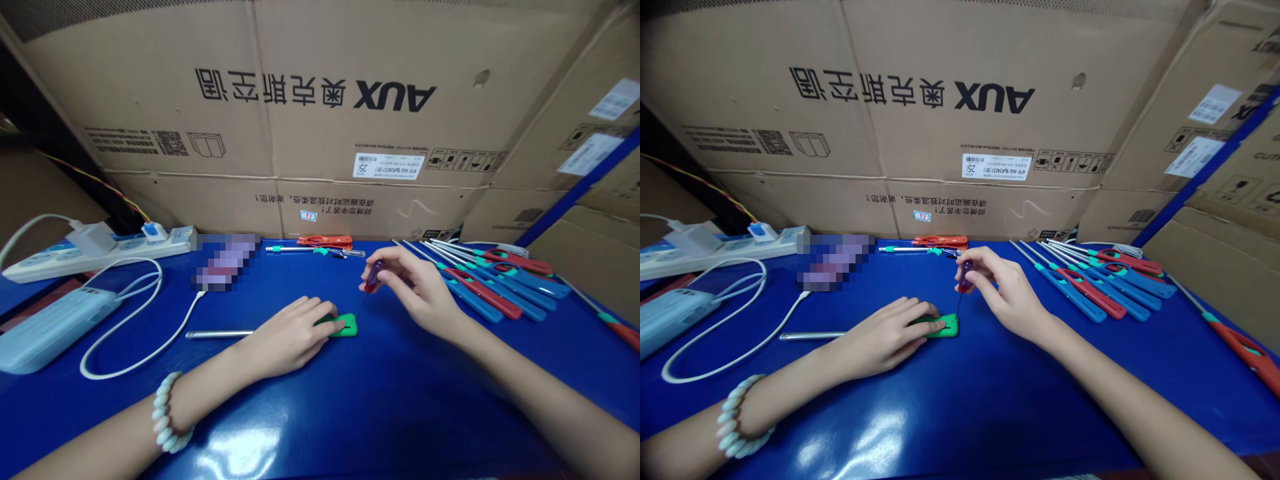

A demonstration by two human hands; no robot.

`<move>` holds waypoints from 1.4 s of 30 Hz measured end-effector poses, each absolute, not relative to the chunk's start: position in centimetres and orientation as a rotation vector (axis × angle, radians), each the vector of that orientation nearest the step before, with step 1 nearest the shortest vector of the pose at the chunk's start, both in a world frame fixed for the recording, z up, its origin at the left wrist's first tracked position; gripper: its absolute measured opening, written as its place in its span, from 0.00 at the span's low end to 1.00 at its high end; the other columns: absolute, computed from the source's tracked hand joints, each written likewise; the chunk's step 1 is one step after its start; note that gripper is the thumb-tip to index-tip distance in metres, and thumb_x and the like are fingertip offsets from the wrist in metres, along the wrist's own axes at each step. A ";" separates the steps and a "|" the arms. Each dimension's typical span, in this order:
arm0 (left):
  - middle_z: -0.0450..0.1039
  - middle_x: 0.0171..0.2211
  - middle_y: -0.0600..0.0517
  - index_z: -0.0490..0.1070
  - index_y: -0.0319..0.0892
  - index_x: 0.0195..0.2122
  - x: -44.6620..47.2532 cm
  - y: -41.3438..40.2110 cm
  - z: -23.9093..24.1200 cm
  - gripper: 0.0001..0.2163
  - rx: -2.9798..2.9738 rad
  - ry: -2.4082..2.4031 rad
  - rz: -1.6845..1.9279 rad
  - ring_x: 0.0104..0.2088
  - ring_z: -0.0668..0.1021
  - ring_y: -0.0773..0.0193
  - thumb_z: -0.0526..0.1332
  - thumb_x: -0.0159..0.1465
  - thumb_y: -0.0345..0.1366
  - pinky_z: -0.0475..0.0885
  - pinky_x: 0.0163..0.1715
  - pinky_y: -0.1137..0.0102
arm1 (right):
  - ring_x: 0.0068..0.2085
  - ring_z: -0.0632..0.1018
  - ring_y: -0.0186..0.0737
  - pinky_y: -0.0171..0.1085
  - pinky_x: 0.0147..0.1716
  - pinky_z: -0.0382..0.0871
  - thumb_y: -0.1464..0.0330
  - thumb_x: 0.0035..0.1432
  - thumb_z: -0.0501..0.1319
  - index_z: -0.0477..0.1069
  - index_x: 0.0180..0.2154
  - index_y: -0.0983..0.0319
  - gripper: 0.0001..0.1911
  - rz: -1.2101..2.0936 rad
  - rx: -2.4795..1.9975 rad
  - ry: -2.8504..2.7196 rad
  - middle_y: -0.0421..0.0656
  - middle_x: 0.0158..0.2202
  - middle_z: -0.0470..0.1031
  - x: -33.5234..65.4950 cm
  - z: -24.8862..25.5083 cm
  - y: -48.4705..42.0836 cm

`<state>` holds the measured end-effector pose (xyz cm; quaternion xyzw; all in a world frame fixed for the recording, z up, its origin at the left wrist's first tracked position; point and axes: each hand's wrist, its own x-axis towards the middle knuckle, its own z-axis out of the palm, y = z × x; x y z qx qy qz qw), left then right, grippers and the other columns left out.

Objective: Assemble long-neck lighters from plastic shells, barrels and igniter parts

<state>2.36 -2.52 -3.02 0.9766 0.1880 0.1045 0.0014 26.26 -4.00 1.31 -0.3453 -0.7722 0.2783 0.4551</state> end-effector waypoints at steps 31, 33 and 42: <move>0.67 0.45 0.46 0.65 0.44 0.54 2.6 -2.8 -2.7 0.15 3.077 0.572 0.353 0.40 0.70 0.59 0.50 0.68 0.30 0.68 0.40 0.65 | 0.35 0.79 0.37 0.38 0.37 0.75 0.70 0.66 0.53 0.63 0.46 0.60 0.08 0.574 -0.893 -1.995 0.43 0.36 0.75 26.1 0.8 -4.1; 0.66 0.46 0.46 0.65 0.44 0.54 2.6 -2.8 -2.8 0.15 3.071 0.572 0.353 0.40 0.70 0.59 0.51 0.67 0.29 0.68 0.41 0.65 | 0.35 0.79 0.36 0.38 0.37 0.75 0.70 0.65 0.53 0.63 0.46 0.60 0.08 0.575 -0.887 -1.987 0.43 0.36 0.75 26.2 0.8 -4.1; 0.66 0.47 0.46 0.65 0.44 0.55 2.5 -2.7 -3.0 0.15 3.087 0.587 0.331 0.41 0.69 0.59 0.50 0.68 0.30 0.67 0.41 0.65 | 0.35 0.79 0.35 0.37 0.37 0.75 0.71 0.65 0.53 0.63 0.46 0.60 0.08 0.593 -0.878 -1.974 0.42 0.36 0.74 26.1 0.9 -4.1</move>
